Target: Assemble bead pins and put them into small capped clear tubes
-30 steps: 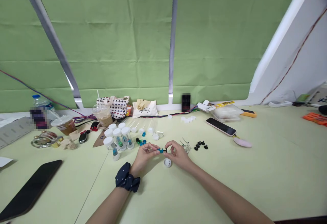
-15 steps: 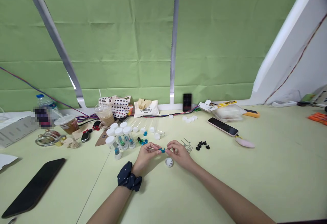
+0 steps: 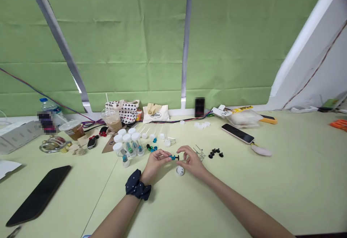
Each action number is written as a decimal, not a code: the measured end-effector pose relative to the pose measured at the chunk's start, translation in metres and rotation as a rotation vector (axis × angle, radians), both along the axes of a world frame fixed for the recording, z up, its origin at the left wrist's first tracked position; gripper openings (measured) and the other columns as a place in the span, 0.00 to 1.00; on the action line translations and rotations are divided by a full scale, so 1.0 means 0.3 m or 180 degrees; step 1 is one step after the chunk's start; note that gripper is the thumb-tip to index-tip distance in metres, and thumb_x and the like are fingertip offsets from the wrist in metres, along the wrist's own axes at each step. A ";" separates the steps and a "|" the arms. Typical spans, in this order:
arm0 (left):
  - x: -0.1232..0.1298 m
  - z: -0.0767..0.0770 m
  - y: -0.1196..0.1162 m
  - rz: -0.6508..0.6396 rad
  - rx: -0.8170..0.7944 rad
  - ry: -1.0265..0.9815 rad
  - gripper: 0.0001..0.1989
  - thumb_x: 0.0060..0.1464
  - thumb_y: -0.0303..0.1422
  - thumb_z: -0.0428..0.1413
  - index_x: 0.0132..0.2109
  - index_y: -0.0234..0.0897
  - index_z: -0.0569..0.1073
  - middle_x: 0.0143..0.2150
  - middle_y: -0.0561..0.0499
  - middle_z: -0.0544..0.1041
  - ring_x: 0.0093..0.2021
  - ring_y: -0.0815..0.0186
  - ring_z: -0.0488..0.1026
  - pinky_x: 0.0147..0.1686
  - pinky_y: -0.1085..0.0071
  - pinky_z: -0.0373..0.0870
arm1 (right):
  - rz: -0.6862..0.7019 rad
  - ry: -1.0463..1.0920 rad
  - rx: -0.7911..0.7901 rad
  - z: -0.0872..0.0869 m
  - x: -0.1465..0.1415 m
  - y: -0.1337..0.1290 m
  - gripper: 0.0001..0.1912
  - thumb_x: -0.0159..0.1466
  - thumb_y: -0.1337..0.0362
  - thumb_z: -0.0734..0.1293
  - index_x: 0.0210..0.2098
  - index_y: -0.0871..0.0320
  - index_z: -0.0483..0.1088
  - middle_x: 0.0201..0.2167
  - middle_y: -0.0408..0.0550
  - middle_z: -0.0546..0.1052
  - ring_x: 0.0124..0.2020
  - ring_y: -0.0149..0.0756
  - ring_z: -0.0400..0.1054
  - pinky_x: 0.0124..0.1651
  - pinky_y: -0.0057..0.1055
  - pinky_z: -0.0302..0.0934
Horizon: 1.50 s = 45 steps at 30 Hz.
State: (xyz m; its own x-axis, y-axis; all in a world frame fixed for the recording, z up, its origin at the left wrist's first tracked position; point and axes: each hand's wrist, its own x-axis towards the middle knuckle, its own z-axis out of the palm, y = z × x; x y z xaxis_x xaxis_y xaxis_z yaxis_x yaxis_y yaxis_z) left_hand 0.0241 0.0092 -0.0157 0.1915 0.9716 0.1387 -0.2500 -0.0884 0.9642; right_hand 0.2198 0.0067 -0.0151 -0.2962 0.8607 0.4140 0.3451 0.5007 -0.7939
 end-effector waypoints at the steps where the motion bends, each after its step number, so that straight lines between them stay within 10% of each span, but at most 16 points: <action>1: 0.000 0.000 0.000 0.0003 -0.0001 0.0004 0.09 0.38 0.28 0.66 0.27 0.33 0.72 0.35 0.49 0.76 0.35 0.66 0.74 0.40 0.66 0.68 | 0.0009 0.0024 0.0017 0.001 0.000 0.000 0.13 0.55 0.58 0.68 0.39 0.54 0.70 0.42 0.48 0.68 0.29 0.29 0.61 0.28 0.26 0.60; 45: -0.001 -0.014 0.007 0.0083 -0.0022 0.0031 0.11 0.36 0.31 0.66 0.27 0.33 0.72 0.35 0.47 0.76 0.35 0.63 0.74 0.41 0.63 0.70 | 0.0115 0.0043 -0.0072 -0.001 0.010 0.006 0.12 0.56 0.57 0.67 0.38 0.54 0.70 0.44 0.50 0.67 0.33 0.31 0.63 0.26 0.25 0.60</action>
State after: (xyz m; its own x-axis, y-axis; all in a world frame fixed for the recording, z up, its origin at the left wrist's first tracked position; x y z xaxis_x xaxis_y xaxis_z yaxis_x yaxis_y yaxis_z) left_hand 0.0237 0.0113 -0.0199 0.1674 0.9772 0.1304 -0.2384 -0.0882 0.9672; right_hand 0.2228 0.0086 -0.0156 -0.3218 0.8588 0.3987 0.3164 0.4944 -0.8096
